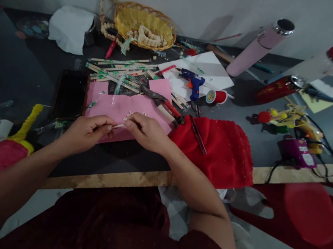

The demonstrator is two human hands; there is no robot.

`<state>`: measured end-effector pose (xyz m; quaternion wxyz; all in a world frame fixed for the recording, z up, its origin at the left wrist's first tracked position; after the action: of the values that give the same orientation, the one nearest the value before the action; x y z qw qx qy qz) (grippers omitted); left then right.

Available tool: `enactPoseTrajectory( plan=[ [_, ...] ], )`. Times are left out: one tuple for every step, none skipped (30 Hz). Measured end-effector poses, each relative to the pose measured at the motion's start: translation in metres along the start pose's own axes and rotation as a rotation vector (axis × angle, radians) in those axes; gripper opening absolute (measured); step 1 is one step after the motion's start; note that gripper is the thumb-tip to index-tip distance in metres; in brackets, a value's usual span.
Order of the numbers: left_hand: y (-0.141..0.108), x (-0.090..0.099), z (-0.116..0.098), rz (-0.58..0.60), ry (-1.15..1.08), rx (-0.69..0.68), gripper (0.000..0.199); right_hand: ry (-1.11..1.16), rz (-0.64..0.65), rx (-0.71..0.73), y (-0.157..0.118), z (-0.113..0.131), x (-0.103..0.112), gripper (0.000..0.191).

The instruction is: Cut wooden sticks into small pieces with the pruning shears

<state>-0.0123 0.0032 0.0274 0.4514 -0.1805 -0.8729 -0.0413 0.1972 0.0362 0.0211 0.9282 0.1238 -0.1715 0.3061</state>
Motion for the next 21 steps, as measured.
enactPoseTrajectory(
  plan=[
    [0.0,-0.001,0.0,0.013,0.029,-0.023,0.022,0.048,0.073,-0.011,-0.001,0.002,-0.004,0.036],
    [-0.001,-0.001,-0.001,0.029,0.056,-0.043,0.022,0.087,0.131,-0.022,-0.002,0.004,-0.007,0.037],
    [-0.001,-0.002,-0.001,0.048,0.083,-0.06,0.022,0.121,0.179,-0.037,-0.002,0.005,-0.008,0.038],
    [-0.001,-0.002,-0.002,0.062,0.113,-0.073,0.022,0.155,0.215,-0.056,-0.003,0.005,-0.009,0.038],
    [-0.002,-0.003,-0.002,0.071,0.143,-0.085,0.021,0.191,0.243,-0.076,-0.003,0.005,-0.009,0.038],
    [-0.002,-0.003,-0.002,0.07,0.17,-0.095,0.021,0.225,0.271,-0.096,-0.004,0.005,-0.009,0.037],
    [-0.002,-0.003,-0.002,0.071,0.198,-0.104,0.022,0.249,0.293,-0.112,-0.004,0.005,-0.009,0.037],
    [-0.002,-0.003,-0.003,0.073,0.223,-0.109,0.022,0.264,0.309,-0.123,-0.004,0.005,-0.009,0.036],
    [-0.002,-0.003,-0.003,0.079,0.248,-0.111,0.023,0.269,0.319,-0.128,-0.004,0.004,-0.01,0.036],
    [-0.002,-0.002,-0.003,0.087,0.271,-0.111,0.024,0.268,0.322,-0.128,-0.004,0.004,-0.01,0.035],
    [-0.002,-0.001,-0.003,0.093,0.288,-0.108,0.025,0.266,0.319,-0.125,-0.005,0.003,-0.011,0.035],
    [-0.002,-0.001,-0.003,0.097,0.295,-0.105,0.025,0.267,0.313,-0.12,-0.005,0.003,-0.012,0.035],
    [-0.002,0.0,-0.003,0.096,0.289,-0.102,0.025,0.276,0.308,-0.113,-0.005,0.003,-0.013,0.036],
    [-0.003,0.002,-0.004,0.092,0.275,-0.1,0.024,0.297,0.306,-0.105,-0.005,0.003,-0.014,0.037],
    [-0.003,0.003,-0.005,0.087,0.254,-0.1,0.024,0.33,0.308,-0.094,-0.006,0.003,-0.014,0.037],
    [-0.004,0.004,-0.005,0.081,0.231,-0.103,0.024,0.371,0.312,-0.084,-0.006,0.003,-0.014,0.038],
    [-0.005,0.004,-0.006,0.073,0.213,-0.108,0.024,0.416,0.319,-0.076,-0.006,0.003,-0.014,0.038],
    [-0.006,0.005,-0.007,0.062,0.201,-0.114,0.024,0.459,0.328,-0.075,-0.007,0.002,-0.015,0.038],
    [-0.007,0.006,-0.008,0.047,0.192,-0.118,0.024,0.498,0.334,-0.077,-0.007,0.001,-0.015,0.038],
    [-0.008,0.006,-0.009,0.035,0.186,-0.122,0.024,0.531,0.339,-0.083,-0.007,0.0,-0.016,0.038],
    [-0.009,0.006,-0.009,0.026,0.18,-0.123,0.023,0.558,0.342,-0.092,-0.007,-0.001,-0.016,0.038]
  ],
)
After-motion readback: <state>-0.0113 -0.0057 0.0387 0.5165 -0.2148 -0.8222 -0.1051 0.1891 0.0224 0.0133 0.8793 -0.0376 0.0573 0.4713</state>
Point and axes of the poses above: each hand's wrist, its own y-axis towards the middle knuckle, its own x-axis out of the back of the hand, z = x × y, the point moved 1 cm from there along y, towards the middle knuckle, and after that the axes turned 13 degrees about y, right-handed, at the moved point
